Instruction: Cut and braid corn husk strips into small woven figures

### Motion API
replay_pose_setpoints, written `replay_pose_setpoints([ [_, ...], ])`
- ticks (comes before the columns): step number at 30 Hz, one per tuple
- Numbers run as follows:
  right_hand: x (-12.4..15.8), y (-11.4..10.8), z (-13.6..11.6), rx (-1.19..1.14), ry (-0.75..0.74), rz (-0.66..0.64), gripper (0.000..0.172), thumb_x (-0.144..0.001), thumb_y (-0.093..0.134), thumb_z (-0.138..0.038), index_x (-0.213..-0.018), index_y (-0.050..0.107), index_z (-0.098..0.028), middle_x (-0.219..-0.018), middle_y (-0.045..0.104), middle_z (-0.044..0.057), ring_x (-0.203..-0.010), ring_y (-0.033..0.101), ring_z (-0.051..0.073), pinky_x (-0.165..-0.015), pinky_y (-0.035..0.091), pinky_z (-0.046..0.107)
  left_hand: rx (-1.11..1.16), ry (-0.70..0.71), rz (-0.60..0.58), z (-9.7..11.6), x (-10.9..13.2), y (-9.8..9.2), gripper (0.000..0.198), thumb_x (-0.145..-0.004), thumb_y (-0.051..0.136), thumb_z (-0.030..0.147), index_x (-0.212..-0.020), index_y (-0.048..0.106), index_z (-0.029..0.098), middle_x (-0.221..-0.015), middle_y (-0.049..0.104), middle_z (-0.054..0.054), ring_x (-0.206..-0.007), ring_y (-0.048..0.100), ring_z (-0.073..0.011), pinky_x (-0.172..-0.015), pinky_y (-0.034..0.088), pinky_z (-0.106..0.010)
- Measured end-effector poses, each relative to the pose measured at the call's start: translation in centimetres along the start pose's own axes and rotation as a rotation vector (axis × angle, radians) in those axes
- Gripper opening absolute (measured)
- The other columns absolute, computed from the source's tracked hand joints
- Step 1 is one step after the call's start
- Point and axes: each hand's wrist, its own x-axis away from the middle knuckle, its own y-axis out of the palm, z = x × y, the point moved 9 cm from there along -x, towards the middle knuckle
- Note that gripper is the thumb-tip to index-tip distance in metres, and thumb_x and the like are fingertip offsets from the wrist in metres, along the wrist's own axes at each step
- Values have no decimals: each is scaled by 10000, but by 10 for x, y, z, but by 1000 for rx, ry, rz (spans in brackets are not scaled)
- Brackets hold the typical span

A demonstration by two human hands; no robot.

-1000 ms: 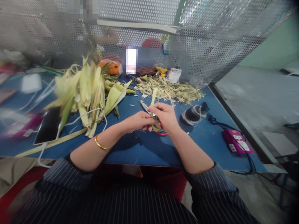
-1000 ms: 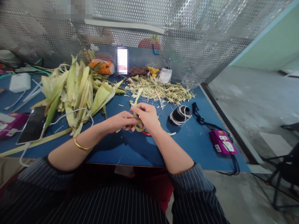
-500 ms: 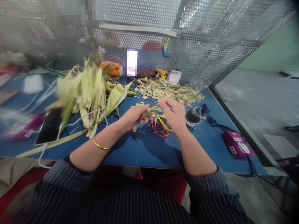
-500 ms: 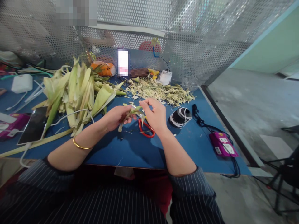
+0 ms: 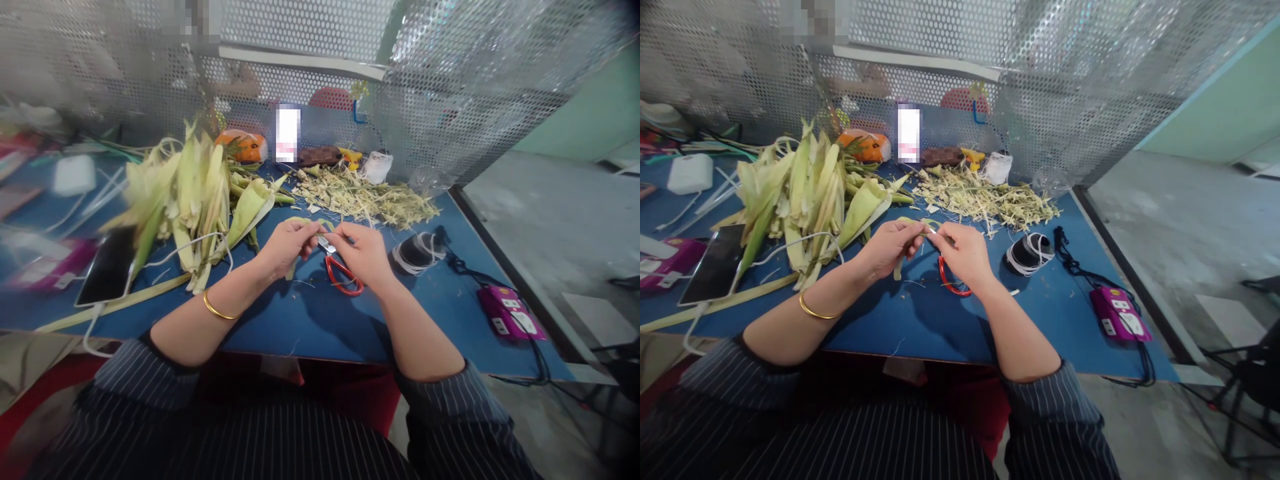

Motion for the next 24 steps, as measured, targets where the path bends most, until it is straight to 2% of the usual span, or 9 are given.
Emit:
replay_pose_setpoints([
  [2, 0, -2, 0, -11, -9, 7, 331, -885, 614, -366, -614, 527, -198, -588, 496, -35, -589, 411, 108, -601, 313, 270, 18, 16, 15, 0, -1, -2, 219, -944, 570, 277, -813, 668, 132, -583, 496, 43, -442, 409, -36, -451, 316, -217],
  [6, -3, -2, 9, -67, 70, 3, 298, -861, 624, -340, -610, 550, -198, -555, 474, -42, -568, 396, 110, -578, 308, 268, 91, -24, 22, -2, -1, -2, 216, -955, 557, 263, -813, 653, 132, -575, 473, 49, -436, 395, -31, -448, 308, -211],
  [11, -3, -1, 15, -77, 94, 15, 288, -869, 611, -354, -629, 596, -196, -568, 536, -31, -578, 444, 120, -590, 331, 269, 161, -69, -18, -2, 1, 4, 222, -964, 545, 251, -824, 654, 117, -570, 461, 48, -429, 388, -26, -436, 297, -192],
  [14, -3, -2, 17, -44, 86, 45, 296, -880, 602, -366, -635, 598, -200, -583, 560, -26, -590, 467, 126, -603, 344, 272, 189, -84, -47, -2, -1, 4, 214, -961, 543, 245, -846, 665, 111, -588, 449, 46, -418, 345, -13, -399, 204, -179],
  [17, -4, -1, 16, -63, 67, 54, 278, -915, 557, -378, -731, 670, -205, -727, 659, 5, -703, 562, 149, -695, 405, 287, 198, -104, -64, -2, -1, 3, 276, -977, 508, 299, -844, 671, 120, -623, 469, 35, -406, 289, -9, -380, 120, -194],
  [20, -5, 1, 14, -166, 68, 69, 280, -919, 554, -411, -814, 728, -218, -883, 708, 30, -835, 615, 172, -813, 442, 314, 167, -117, -86, -4, 0, 6, 336, -981, 484, 351, -812, 673, 130, -656, 553, -1, -416, 323, -20, -383, 144, -209],
  [22, -3, 5, 18, -308, 142, 63, 275, -888, 596, -434, -788, 729, -216, -833, 706, 28, -816, 622, 172, -813, 458, 318, 114, -123, -103, -7, 2, 10, 312, -960, 518, 349, -807, 680, 131, -667, 603, -24, -428, 373, -29, -394, 169, -213],
  [24, -1, 13, 24, -499, 248, 46, 267, -843, 652, -448, -738, 706, -209, -708, 670, 10, -720, 605, 160, -746, 469, 309, 55, -126, -128, -10, 4, 16, 282, -930, 559, 342, -805, 688, 125, -663, 626, -36, -433, 403, -35, -403, 175, -218],
])
